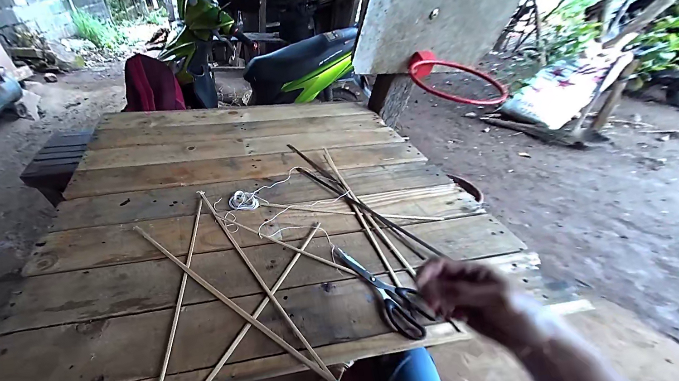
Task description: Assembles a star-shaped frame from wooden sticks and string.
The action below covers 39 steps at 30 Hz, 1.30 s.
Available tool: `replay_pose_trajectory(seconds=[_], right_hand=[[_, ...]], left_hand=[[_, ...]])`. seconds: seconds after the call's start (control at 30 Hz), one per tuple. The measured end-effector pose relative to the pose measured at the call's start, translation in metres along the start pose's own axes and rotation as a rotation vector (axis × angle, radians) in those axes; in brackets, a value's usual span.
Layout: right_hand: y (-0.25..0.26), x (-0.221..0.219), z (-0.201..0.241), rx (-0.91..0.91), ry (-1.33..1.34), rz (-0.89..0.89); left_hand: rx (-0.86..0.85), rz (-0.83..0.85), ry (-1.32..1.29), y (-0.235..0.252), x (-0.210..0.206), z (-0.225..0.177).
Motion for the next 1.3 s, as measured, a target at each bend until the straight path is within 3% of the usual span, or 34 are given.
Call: replay_pose_trajectory(seconds=[0.13, 0.23, 0.3, 0.4, 0.53, 0.63, 0.73, 0.83, 0.93, 1.1, 1.2, 1.3], right_hand=[[0.059, 0.091, 0.112, 0.279, -0.134, -0.319], [0.082, 0.147, 0.156, 0.375, -0.285, -0.549], [0.090, 0.174, 0.153, 0.326, -0.513, -0.575], [0.100, 0.189, 0.109, 0.023, -0.963, -0.431], [0.074, 0.114, 0.028, -0.167, -1.215, -0.134], [0.041, 0.056, -0.035, -0.261, -1.192, 0.051], [0.022, 0.030, -0.068, -0.252, -1.223, 0.072], [0.017, 0.025, -0.075, -0.201, -1.264, 0.010], [0.014, 0.025, -0.079, -0.159, -1.311, -0.053], [0.004, 0.035, -0.071, -0.051, -1.419, -0.184], [-0.003, 0.060, -0.053, 0.030, -1.389, -0.277], [-0.003, 0.102, -0.046, -0.089, -1.288, -0.311]], left_hand=[[0.144, -0.198, 0.249, -0.032, 0.068, 0.017], [0.249, -0.270, 0.393, -0.062, 0.121, 0.035], [0.325, -0.298, 0.469, -0.080, 0.156, 0.048], [0.417, -0.360, 0.558, -0.101, 0.201, 0.064], [0.472, -0.403, 0.615, -0.105, 0.231, 0.075], [0.422, -0.397, 0.699, -0.079, 0.234, 0.073], [0.332, -0.387, 0.829, -0.030, 0.232, 0.078], [0.371, -0.116, 0.933, 0.048, 0.221, 0.090], [0.374, 0.190, 1.100, 0.127, 0.201, 0.121], [0.340, 0.367, 1.191, 0.186, 0.186, 0.183], [0.196, 0.343, 1.147, 0.197, 0.186, 0.170], [0.181, 0.406, 1.162, 0.199, 0.195, 0.146]])
Point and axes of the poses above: each hand's wrist, its own y-axis towards the middle knuckle, its own x-axis out of the back of the hand, z = x × y, the point moved 10 cm from there along y, towards the middle knuckle, and after that the axes turned 14 degrees about y, right-handed, at the moved point
